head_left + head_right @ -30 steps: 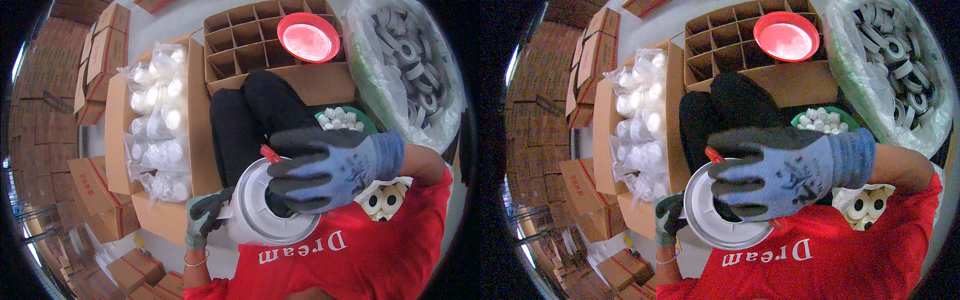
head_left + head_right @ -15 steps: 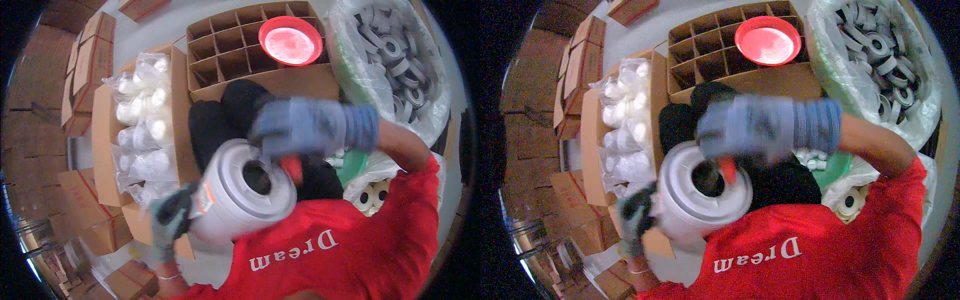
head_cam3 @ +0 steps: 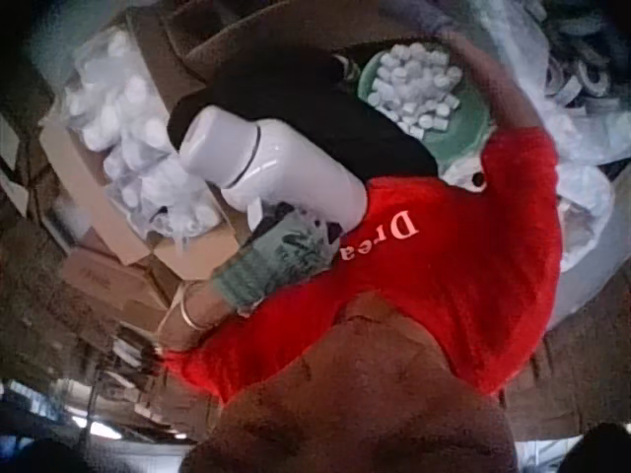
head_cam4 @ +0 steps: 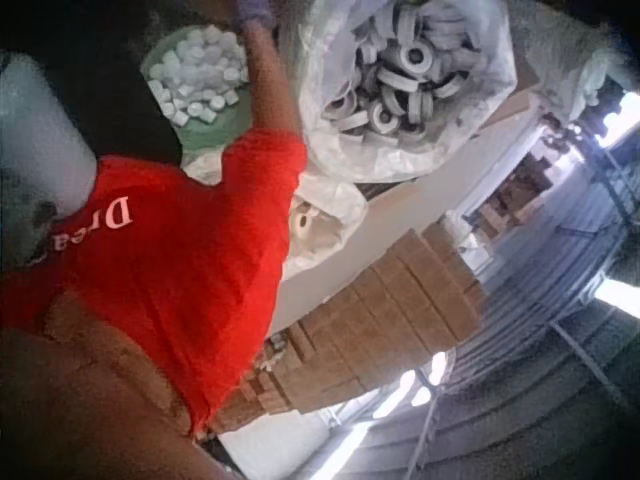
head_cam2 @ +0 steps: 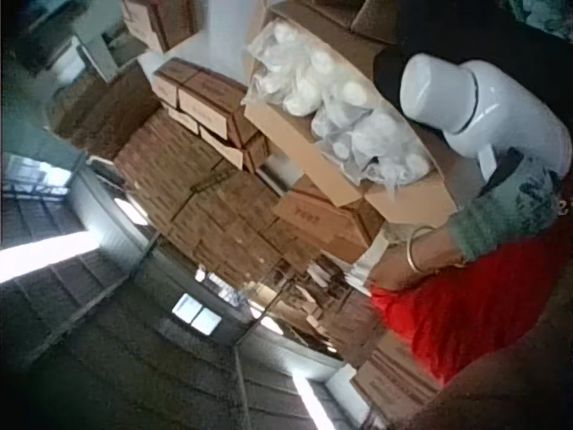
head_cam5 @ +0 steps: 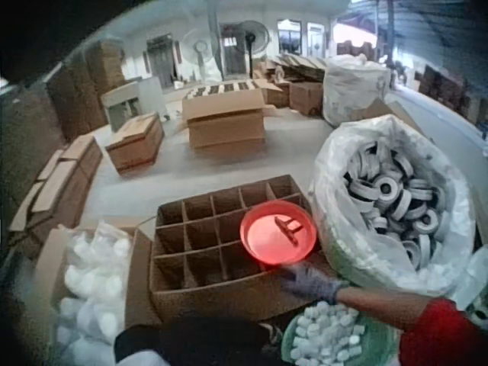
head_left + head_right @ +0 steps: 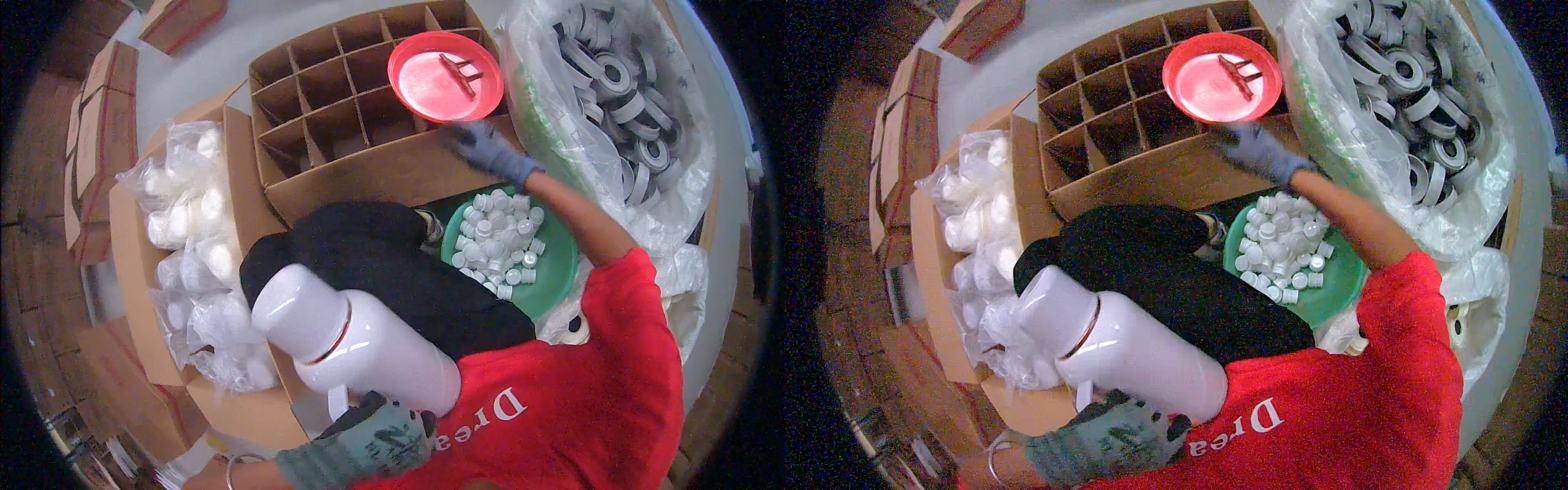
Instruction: The person assembles vacuum flasks by inserting the glass liners into plastic housings, attaching lids and caps, and then packs the completed flasks into cardboard boxes.
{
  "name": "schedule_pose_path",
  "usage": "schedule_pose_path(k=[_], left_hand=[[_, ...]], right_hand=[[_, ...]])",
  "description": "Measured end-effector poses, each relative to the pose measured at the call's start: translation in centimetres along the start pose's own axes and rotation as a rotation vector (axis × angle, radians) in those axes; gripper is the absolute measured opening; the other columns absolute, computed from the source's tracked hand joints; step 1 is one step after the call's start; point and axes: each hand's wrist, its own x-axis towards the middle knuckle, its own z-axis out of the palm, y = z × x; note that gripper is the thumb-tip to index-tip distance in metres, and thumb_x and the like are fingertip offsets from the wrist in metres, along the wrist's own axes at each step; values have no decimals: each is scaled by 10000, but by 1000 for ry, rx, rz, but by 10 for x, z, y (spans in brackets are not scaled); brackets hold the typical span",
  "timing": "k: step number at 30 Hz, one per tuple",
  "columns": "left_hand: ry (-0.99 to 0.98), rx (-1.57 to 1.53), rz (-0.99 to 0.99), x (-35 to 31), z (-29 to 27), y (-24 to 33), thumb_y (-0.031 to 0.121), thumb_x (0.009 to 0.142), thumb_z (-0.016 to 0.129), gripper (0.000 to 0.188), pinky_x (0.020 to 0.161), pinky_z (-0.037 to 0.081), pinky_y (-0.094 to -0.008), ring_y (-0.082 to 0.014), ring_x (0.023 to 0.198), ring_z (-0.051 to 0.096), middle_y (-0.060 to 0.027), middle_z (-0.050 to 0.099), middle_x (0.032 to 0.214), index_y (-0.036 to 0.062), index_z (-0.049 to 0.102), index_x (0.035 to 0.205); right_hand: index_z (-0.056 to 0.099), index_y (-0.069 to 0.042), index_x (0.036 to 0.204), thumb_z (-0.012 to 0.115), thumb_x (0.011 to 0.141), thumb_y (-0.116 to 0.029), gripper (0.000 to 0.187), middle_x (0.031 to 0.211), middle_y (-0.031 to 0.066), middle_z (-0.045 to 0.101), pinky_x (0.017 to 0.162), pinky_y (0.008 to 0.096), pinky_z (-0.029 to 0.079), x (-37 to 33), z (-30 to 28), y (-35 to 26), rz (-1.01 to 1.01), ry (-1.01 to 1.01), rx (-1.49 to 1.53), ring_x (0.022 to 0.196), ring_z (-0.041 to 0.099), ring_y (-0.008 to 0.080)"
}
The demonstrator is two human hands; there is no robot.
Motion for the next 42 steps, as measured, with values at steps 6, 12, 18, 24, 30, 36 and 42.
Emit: schedule_pose_path(k=[6, 12, 18, 24, 30, 36, 42], left_hand=[[1006, -112, -445, -27, -78, -77, 147, 655, 683, 329, 670, 518, -352, -273, 736, 637, -91, 651, 821, 0, 673, 949], [1187, -837, -598, -2, -52, -168, 171, 860, 557, 424, 907, 432, -299, -216, 991, 599, -160, 641, 1067, -64, 546, 1213], [888, -1072, -653, 12, -53, -188, 251, 899, 562, 441, 872, 449, -286, -185, 928, 616, -148, 658, 1007, -54, 543, 1217], [1000, -1220, -637, 15, -38, -196, 260, 911, 561, 429, 850, 458, -275, -168, 895, 620, -135, 664, 979, -46, 551, 1211], [1129, -1121, -452, 19, -25, -201, 186, 922, 541, 342, 823, 464, -261, -143, 878, 606, -97, 659, 988, -27, 581, 1188], [1108, -1302, -243, 34, -42, -202, 114, 906, 547, 364, 983, 417, -300, -181, 1097, 560, -124, 577, 1226, -24, 535, 1243], [1177, -682, -174, 40, -62, -205, 99, 785, 685, 397, 936, 429, -300, -193, 1113, 538, -101, 581, 1222, 5, 587, 1157]], right_hand=[[617, -69, 1106, 624, 825, -315, 373, 941, 114, 662, 661, 365, 521, -87, 132, 65, 690, -339, 213, 747, 634, 235], [651, -125, 1033, 676, 709, -269, 356, 1192, 96, 597, 889, 360, 483, -66, 241, 109, 790, -387, -484, 1092, 538, 313], [702, -152, 831, 735, 611, -230, 236, 850, 45, 671, 648, 331, 502, -60, 269, 203, 886, -831, -452, 774, 627, 253], [569, 32, 1106, 561, 829, -475, 578, 986, 211, 654, 788, 425, 488, -105, 167, 53, 677, -317, 227, 883, 631, 370], [633, 9, 928, 488, 932, -329, 368, 862, 110, 655, 612, 277, 523, -87, 8, -65, 697, -466, 1342, 686, 636, 167], [613, -36, 1000, 520, 932, -260, 252, 828, 60, 604, 575, 273, 496, 11, -63, -101, -85, -252, 751, 666, 594, 163], [606, -42, 936, 613, 860, -199, 174, 777, 30, 551, 568, 249, 449, 73, -72, -193, -143, -366, 793, 709, 553, 112]])
